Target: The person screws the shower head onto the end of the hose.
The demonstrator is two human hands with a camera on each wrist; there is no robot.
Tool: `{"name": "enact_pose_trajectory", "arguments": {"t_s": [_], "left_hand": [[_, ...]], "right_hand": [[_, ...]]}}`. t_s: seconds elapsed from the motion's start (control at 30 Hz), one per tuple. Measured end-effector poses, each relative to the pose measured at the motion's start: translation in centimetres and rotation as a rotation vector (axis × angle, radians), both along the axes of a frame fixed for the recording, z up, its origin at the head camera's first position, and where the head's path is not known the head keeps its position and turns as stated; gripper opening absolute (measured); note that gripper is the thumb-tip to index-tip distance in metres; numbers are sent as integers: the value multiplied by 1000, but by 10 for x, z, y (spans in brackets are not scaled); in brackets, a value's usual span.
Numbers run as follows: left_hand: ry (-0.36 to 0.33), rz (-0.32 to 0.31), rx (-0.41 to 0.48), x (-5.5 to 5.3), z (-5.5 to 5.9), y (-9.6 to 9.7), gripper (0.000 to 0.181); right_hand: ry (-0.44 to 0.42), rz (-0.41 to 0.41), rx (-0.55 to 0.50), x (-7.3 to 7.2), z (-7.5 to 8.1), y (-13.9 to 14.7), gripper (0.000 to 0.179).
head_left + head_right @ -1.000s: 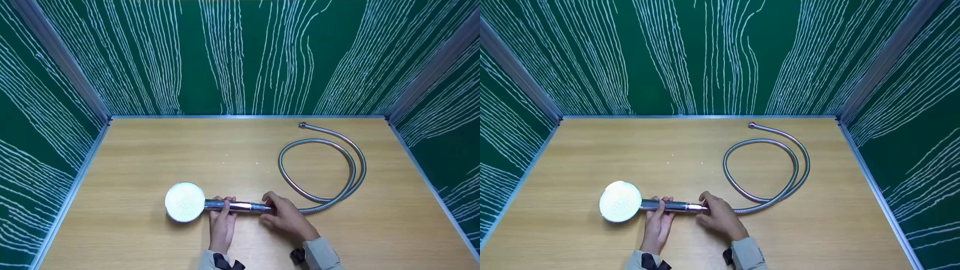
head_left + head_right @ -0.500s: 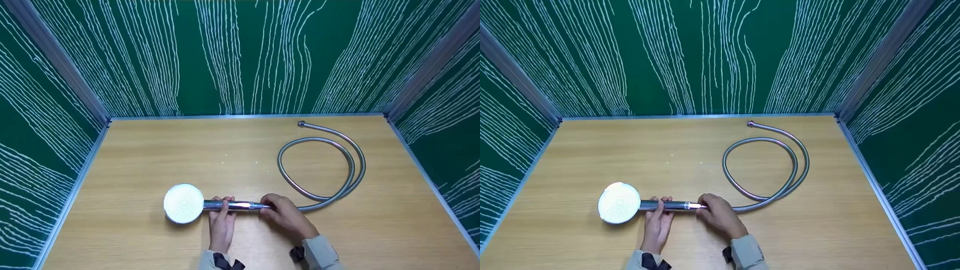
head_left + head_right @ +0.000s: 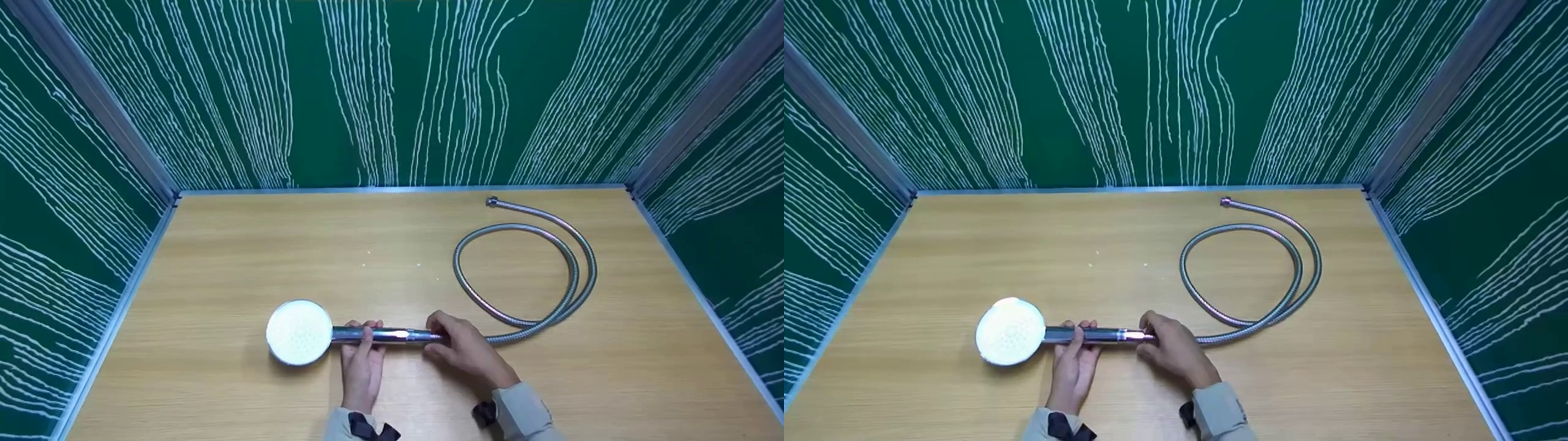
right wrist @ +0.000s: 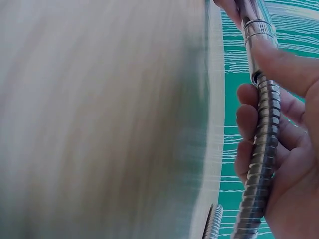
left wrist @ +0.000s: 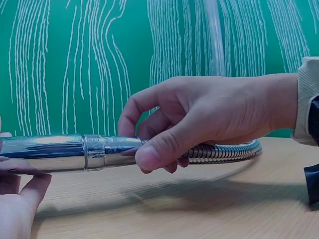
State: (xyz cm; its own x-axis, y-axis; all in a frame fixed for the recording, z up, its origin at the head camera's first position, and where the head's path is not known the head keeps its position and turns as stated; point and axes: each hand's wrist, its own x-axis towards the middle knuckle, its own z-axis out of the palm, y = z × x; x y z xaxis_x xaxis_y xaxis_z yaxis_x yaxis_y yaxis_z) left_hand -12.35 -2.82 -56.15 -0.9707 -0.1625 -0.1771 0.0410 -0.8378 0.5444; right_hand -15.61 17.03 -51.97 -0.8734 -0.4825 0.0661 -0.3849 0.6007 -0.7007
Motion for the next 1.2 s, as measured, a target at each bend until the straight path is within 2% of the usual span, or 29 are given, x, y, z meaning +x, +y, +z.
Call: {"name": "enact_pose_trajectory", "arguments": {"t_s": [0.3, 0.53, 0.87, 1.07, 1.2], "left_hand": [[-15, 0, 9, -1, 1, -1, 16], [-44, 5, 9, -1, 2, -2, 17], [26, -1, 10, 1, -2, -1, 14], [26, -2, 17, 0, -2, 0, 15], [20, -4, 14, 0, 0, -1, 15]], "right_hand": [[6, 3, -20, -1, -1, -1, 15], [-14, 4, 28, 0, -2, 0, 15], [28, 15, 5, 0, -4, -1, 14], [-14, 2, -6, 0, -2, -1, 23], [3, 8, -4, 0, -2, -2, 19]]}}
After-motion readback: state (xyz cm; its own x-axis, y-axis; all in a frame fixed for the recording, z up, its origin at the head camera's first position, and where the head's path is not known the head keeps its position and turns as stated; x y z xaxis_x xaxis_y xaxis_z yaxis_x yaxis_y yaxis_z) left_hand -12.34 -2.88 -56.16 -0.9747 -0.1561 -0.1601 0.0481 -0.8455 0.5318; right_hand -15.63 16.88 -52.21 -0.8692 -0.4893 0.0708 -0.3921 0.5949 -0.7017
